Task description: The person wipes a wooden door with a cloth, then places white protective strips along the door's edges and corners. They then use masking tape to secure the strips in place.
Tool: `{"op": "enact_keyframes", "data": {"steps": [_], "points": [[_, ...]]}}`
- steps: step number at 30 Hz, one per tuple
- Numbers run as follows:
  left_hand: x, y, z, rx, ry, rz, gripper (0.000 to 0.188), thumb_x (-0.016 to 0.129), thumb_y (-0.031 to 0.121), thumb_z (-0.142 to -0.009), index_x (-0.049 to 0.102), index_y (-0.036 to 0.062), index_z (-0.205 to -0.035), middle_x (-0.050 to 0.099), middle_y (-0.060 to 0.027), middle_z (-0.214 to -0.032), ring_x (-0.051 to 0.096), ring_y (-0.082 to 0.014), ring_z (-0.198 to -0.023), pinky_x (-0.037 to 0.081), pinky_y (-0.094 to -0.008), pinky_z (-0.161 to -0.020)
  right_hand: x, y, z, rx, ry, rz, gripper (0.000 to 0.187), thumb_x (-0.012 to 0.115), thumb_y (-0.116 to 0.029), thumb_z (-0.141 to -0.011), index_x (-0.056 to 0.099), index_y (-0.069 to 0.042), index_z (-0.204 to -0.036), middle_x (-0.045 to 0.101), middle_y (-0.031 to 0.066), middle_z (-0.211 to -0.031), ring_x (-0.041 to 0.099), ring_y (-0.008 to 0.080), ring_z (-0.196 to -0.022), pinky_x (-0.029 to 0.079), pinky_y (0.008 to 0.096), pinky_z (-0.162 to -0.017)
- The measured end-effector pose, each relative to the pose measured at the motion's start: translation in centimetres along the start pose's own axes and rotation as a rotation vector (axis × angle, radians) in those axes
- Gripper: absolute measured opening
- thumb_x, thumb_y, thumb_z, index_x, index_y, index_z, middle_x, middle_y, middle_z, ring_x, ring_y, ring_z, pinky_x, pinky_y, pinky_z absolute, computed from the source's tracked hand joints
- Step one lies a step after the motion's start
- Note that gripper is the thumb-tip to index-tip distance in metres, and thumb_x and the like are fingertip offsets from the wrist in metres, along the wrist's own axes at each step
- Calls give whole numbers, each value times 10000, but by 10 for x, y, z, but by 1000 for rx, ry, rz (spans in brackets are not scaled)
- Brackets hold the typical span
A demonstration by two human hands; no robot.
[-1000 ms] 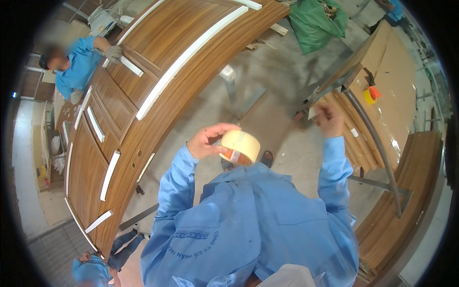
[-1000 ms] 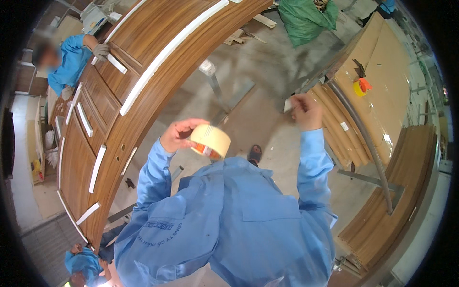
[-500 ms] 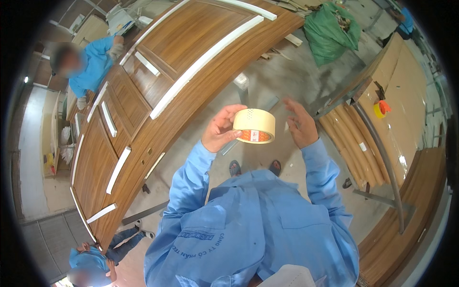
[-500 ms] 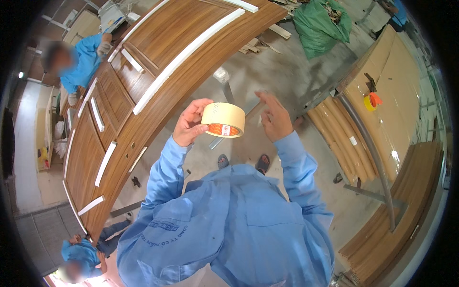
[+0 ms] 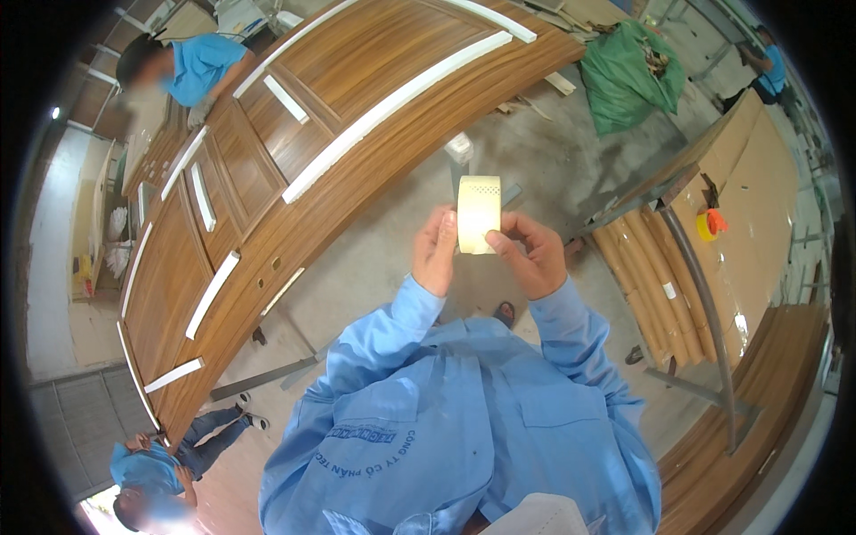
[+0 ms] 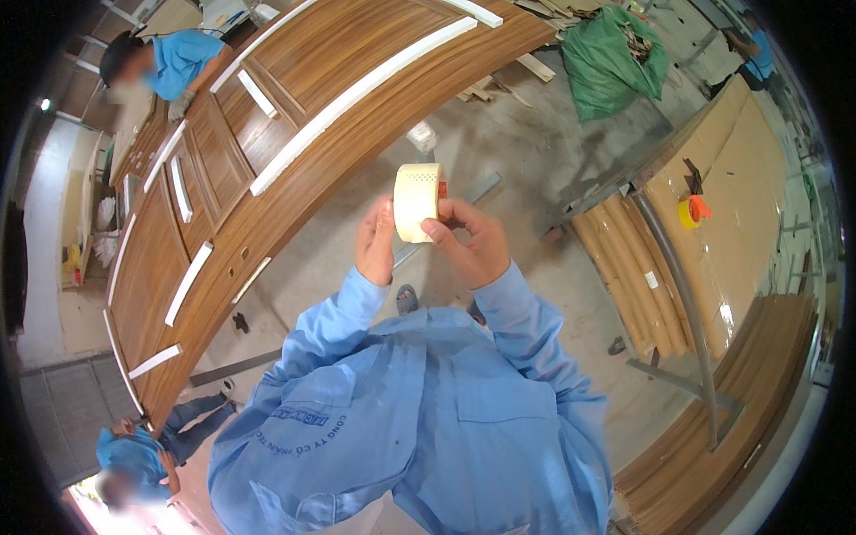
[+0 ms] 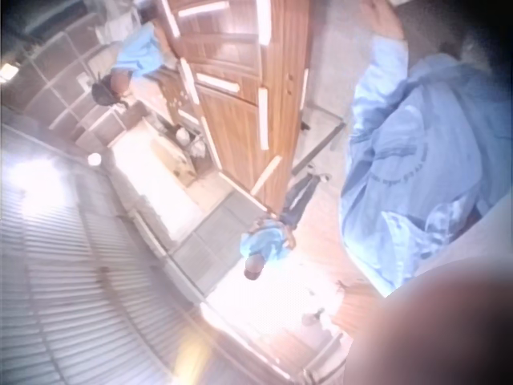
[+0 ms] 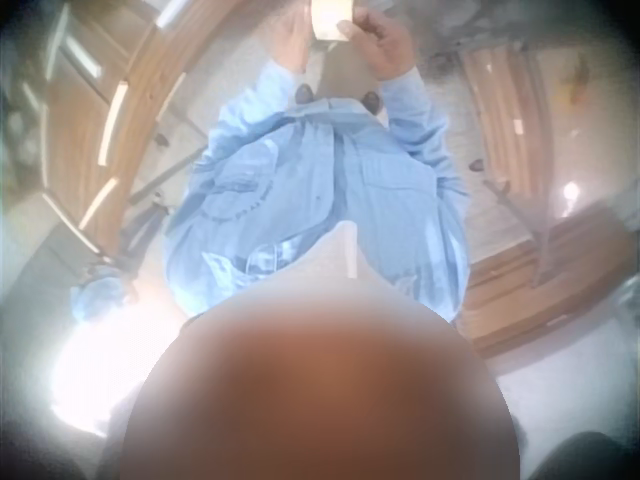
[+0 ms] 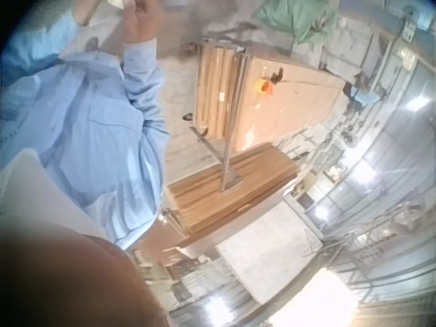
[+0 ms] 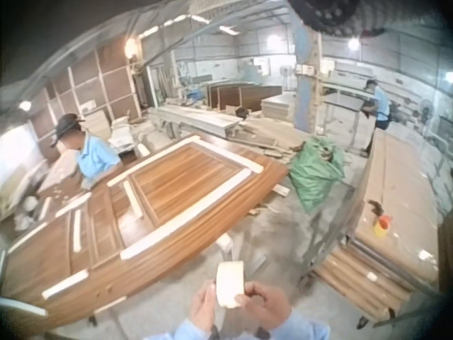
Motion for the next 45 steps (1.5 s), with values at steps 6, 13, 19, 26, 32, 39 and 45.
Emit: {"op": "enact_keyframes", "data": {"steps": [6,13,19,26,32,39,45], "points": [[3,17,11,-109,-132,148,385,510,260,-1124,600,-20,-1373,694,-85,-1274,637,-154,-1149,481,-296,-1017,-4,-8,1,-218,-42,381,139,647,-49,-992,737,-10,-1091,712,103,-886,645,133,-727,519,286,-686],[11,38,3,-39,-176,262,499,576,-1,-1029,438,-21,-1507,688,-170,-1351,665,-187,-1223,505,-323,-1054,-6,-27,0,-212,242,542,146,608,47,-924,702,-40,-994,700,110,-913,682,284,-720,541,352,-673],[7,39,3,-5,-94,38,479,602,7,-1011,472,-29,-1471,736,-137,-1273,672,-142,-1181,502,-297,-1034,-4,-32,-15,-542,228,731,133,679,45,-877,685,-65,-953,668,74,-878,634,227,-641,521,358,-594],[7,44,8,84,-61,-167,545,650,-4,-968,477,-11,-1485,741,-145,-1234,649,-170,-1210,482,-305,-1044,-2,-26,-18,-368,145,643,112,738,8,-889,698,-50,-977,671,92,-870,657,250,-661,526,338,-593],[-1,53,-2,381,-89,-613,531,733,47,-892,573,-6,-1395,734,-177,-1011,687,-337,-957,501,-415,-934,1,-24,-24,-516,38,863,121,782,-79,-890,694,-55,-970,668,95,-869,664,309,-694,537,382,-603],[-5,61,-3,536,-214,-912,526,740,63,-851,644,-17,-1362,703,-167,-902,634,-359,-819,470,-417,-858,9,-11,-23,-454,-33,932,130,752,-20,-829,644,-65,-886,633,89,-848,642,331,-679,518,410,-584],[-3,58,-5,525,-133,-852,515,728,39,-854,633,4,-1359,708,-148,-897,643,-365,-837,480,-441,-865,14,-10,-27,-411,71,829,165,765,-56,-796,608,-81,-843,616,82,-844,637,321,-642,525,397,-554]]}}
Point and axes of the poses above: each hand's wrist, its own z-axis away from the middle knuckle, its own x-axis out of the palm, y = z × x, the point moved 3 cm from there along -z, towards the middle knuckle
